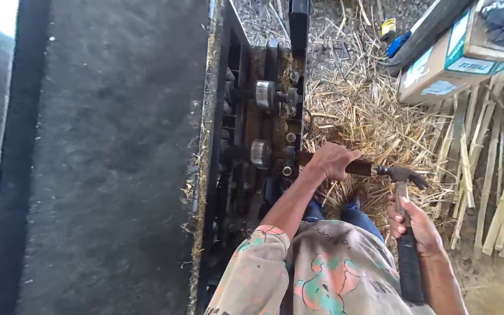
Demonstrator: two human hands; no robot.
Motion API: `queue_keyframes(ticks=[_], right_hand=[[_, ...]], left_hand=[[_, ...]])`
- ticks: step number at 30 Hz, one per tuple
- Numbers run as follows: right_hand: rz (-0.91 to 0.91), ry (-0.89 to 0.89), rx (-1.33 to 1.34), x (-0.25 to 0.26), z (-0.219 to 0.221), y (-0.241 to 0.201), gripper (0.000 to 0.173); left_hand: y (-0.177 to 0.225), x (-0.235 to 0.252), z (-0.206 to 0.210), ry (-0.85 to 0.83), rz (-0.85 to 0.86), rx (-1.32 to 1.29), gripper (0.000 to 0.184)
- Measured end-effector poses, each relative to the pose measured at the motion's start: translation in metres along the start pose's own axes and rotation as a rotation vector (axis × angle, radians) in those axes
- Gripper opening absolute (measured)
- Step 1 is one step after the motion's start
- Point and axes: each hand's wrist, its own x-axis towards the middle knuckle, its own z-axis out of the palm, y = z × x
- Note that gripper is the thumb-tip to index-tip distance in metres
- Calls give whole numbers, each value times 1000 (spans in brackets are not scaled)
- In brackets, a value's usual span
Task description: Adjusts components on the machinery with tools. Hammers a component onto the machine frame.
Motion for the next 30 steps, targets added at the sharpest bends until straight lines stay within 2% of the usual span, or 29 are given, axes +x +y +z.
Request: queue_keyframes(ticks=[8,12,16,19,25,30], right_hand=[[-12,-105,-3,3,8,1,35],[-24,-84,-2,2,10,1,33],[-27,-90,-5,2,9,-1,32],[-67,-81,5,-3,-3,-9,35],[-192,4,116,-3,-13,-12,40],[-68,-106,97,0,17,4,41]], left_hand=[[0,-4,-7,79,12,-32,46],[20,-1,-7,96,-55,15,58],[14,3,12,218,-45,44,39],[14,6,15,231,-69,83,39],[8,9,22,453,-51,111,37],[4,6,25,574,-18,125,37]])
